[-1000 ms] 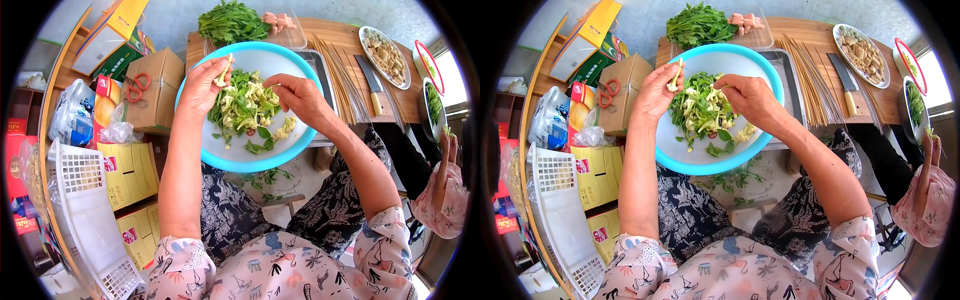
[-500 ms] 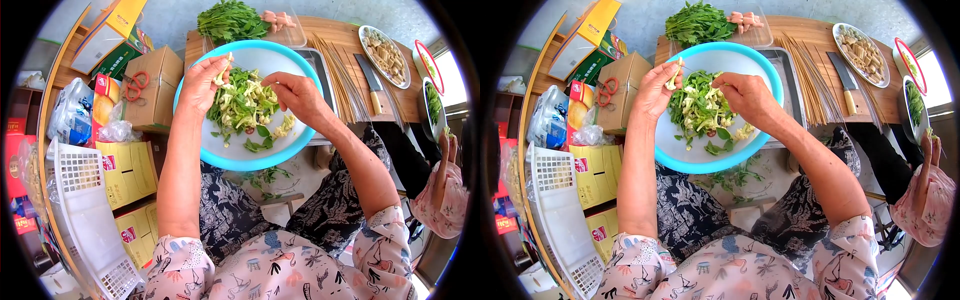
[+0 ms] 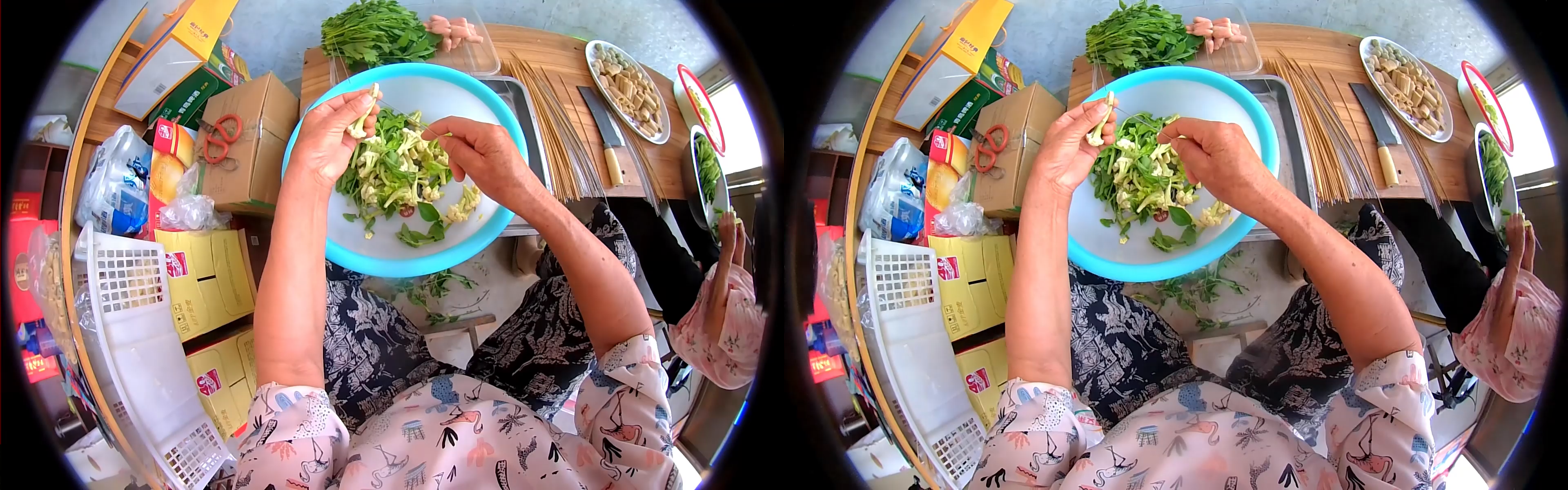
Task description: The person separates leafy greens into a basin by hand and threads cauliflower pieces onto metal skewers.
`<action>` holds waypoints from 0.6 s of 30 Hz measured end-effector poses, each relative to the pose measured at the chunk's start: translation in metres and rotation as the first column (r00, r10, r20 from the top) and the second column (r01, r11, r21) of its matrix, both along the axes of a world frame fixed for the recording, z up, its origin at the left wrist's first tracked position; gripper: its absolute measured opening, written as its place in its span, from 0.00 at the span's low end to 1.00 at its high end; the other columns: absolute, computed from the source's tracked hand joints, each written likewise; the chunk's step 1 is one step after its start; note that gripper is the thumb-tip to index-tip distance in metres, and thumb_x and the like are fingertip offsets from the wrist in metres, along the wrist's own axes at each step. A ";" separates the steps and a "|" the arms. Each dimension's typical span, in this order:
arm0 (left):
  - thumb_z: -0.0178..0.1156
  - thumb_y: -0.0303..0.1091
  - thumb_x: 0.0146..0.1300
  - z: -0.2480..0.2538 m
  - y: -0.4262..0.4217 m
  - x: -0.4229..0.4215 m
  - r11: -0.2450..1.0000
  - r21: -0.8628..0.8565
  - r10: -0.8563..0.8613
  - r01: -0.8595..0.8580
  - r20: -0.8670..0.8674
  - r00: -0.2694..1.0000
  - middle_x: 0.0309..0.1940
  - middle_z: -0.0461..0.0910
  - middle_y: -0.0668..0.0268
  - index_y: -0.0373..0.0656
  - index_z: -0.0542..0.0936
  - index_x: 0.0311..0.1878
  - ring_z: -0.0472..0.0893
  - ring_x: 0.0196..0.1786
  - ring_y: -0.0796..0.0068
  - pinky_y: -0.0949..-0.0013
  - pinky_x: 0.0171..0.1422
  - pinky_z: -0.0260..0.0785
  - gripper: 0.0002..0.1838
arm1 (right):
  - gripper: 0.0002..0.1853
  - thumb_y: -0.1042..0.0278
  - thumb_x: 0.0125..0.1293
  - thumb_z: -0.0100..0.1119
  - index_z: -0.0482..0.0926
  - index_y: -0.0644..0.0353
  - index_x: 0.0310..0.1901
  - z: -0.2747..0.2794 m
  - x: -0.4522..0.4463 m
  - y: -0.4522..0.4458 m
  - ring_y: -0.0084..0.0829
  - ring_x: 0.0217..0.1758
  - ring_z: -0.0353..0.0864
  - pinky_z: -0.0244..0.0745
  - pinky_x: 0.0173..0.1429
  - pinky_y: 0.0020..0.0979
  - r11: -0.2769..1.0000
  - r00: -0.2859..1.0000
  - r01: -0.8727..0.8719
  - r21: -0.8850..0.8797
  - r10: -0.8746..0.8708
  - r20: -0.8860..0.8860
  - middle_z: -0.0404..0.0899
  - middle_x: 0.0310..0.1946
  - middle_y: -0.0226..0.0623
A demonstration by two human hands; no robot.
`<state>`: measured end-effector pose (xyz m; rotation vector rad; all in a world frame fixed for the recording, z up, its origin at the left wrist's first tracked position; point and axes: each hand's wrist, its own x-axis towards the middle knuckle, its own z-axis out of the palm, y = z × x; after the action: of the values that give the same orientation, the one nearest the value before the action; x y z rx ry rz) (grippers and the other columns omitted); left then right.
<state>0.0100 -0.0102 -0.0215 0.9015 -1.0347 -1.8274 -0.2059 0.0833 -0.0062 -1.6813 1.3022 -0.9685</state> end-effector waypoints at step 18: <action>0.63 0.31 0.62 0.002 0.004 0.001 0.999 0.003 -0.040 0.040 -0.005 0.999 0.32 0.78 0.67 0.33 0.78 0.46 0.75 0.31 0.80 0.77 0.35 0.71 0.13 | 0.11 0.73 0.69 0.47 0.80 0.63 0.44 -0.007 -0.002 -0.001 0.20 0.19 0.71 0.67 0.26 0.27 0.999 0.999 -0.037 0.037 0.036 0.033 0.71 0.15 0.30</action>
<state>0.0105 -0.0066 -0.0197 0.8833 -1.0541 -1.8632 -0.2078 0.0820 -0.0131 -1.6484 1.2568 -0.9405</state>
